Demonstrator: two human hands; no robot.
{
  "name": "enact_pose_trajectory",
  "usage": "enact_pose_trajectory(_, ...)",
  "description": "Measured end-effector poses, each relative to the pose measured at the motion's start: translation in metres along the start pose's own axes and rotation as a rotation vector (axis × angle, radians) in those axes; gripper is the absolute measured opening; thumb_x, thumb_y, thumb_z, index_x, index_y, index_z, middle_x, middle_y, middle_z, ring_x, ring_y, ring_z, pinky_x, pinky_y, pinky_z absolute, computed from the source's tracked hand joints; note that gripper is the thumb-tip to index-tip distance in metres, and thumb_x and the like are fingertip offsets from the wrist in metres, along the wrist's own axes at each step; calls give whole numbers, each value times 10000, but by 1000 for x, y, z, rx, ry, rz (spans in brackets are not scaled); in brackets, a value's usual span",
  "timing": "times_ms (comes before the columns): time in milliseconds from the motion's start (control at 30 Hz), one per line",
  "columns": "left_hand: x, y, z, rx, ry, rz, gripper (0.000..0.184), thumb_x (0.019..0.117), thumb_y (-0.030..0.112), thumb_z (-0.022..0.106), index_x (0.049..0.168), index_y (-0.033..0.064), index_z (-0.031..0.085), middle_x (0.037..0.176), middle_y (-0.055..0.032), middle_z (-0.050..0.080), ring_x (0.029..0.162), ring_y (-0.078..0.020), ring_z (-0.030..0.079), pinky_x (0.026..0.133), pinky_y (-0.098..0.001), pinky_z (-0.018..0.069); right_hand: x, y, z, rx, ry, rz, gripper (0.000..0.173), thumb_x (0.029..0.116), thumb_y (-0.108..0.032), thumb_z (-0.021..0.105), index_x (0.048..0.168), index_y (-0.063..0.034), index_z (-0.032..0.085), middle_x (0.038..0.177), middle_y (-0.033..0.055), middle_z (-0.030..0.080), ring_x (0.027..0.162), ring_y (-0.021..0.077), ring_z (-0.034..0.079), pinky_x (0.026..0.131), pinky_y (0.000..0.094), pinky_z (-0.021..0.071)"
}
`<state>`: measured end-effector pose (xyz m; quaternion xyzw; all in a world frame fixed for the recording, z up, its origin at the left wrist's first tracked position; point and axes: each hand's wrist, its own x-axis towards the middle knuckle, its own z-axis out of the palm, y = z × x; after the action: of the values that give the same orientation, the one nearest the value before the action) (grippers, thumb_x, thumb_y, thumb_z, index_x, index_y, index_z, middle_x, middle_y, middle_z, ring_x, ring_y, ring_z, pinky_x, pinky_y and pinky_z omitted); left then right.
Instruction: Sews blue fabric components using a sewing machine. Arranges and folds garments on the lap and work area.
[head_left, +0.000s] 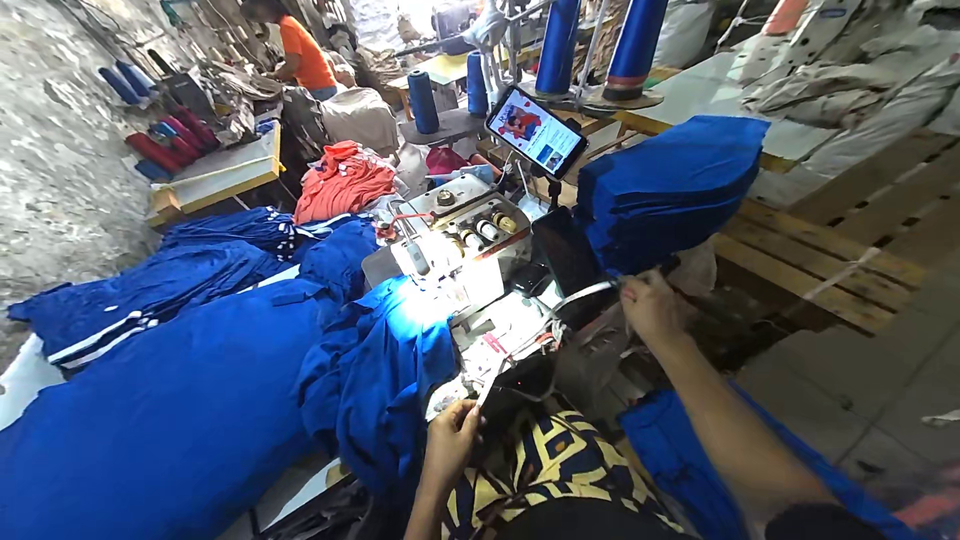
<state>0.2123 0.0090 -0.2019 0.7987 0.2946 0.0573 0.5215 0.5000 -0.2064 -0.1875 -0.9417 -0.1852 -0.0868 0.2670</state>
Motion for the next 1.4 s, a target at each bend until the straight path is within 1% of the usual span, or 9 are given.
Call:
enact_pose_trajectory(167, -21, -19, -11, -260, 37, -119, 167, 1013, 59, 593, 1068, -29, 723, 868, -56, 741, 739, -90, 709, 739, -263, 605, -76, -59, 40, 414, 15, -294, 224, 919, -139, 690, 1013, 56, 748, 929, 236, 697, 748, 335, 687, 694, 483, 583)
enact_pose_trajectory(267, -26, -19, -6, -465, 2, -216, 166, 1014, 23, 575, 1107, -57, 687, 878, -57, 705, 761, -103, 680, 756, -280, 592, -114, -93, 42, 555, -571, -208, 499, 993, -481, 581, 1140, -11, 660, 877, 153, 675, 783, 303, 659, 716, 545, 528)
enact_pose_trajectory(367, -28, -17, 1, -582, -36, -217, 308, 986, -27, 590, 1292, -67, 593, 945, -91, 732, 816, -141, 712, 793, -316, 598, -132, -95, 59, 706, -912, -128, 360, 1063, -355, 451, 1140, -38, 603, 824, 64, 563, 730, 179, 544, 705, 420, 467)
enact_pose_trajectory(500, -27, -8, 6, -658, -41, -77, 223, 935, -89, 609, 1135, -6, 558, 898, -54, 740, 795, -144, 740, 773, -315, 622, -142, -82, 61, 951, -926, 59, 197, 1063, -178, 458, 1016, -34, 584, 710, -50, 480, 570, 9, 433, 554, 190, 384)
enact_pose_trajectory(767, -22, 18, 11, -637, -31, 62, 116, 921, -79, 624, 955, -16, 716, 840, -19, 755, 749, -102, 740, 761, -276, 632, -146, -74, 28, 1182, -961, 131, 216, 1064, -214, 402, 992, -135, 590, 604, -126, 489, 461, -51, 381, 438, 125, 306)
enact_pose_trajectory(933, -17, 13, 4, -572, -84, 137, 237, 1027, 46, 527, 1155, -33, 711, 1109, -33, 743, 942, -56, 701, 878, -246, 576, -148, -77, 25, 1190, -1018, 58, 269, 1052, -204, 408, 977, -120, 652, 612, -145, 506, 474, -68, 368, 450, 117, 290)
enact_pose_trajectory(1033, -17, 13, -5, -496, -201, 160, 332, 945, -24, 570, 1269, -50, 641, 1240, -51, 677, 992, -28, 660, 902, -226, 551, -148, -78, 29, 1134, -1014, 35, 194, 1037, -188, 482, 945, -101, 629, 634, -120, 512, 508, -51, 416, 483, 127, 333)
enact_pose_trajectory(1133, -18, 11, -8, -451, -263, 170, 460, 851, -99, 629, 1308, -45, 622, 1291, -62, 648, 951, -16, 654, 858, -208, 557, -147, -83, 31, 1098, -1040, 53, 168, 1031, -169, 530, 907, -93, 613, 635, -103, 524, 527, -33, 455, 517, 140, 377)
enact_pose_trajectory(1400, -14, 11, -7, -326, -356, 177, 459, 854, -65, 663, 1309, -11, 638, 1246, -41, 656, 733, 23, 580, 676, -170, 519, -147, -90, 36, 1074, -1123, 60, 176, 1022, -197, 571, 906, -82, 636, 674, -84, 585, 549, -20, 506, 540, 162, 426)
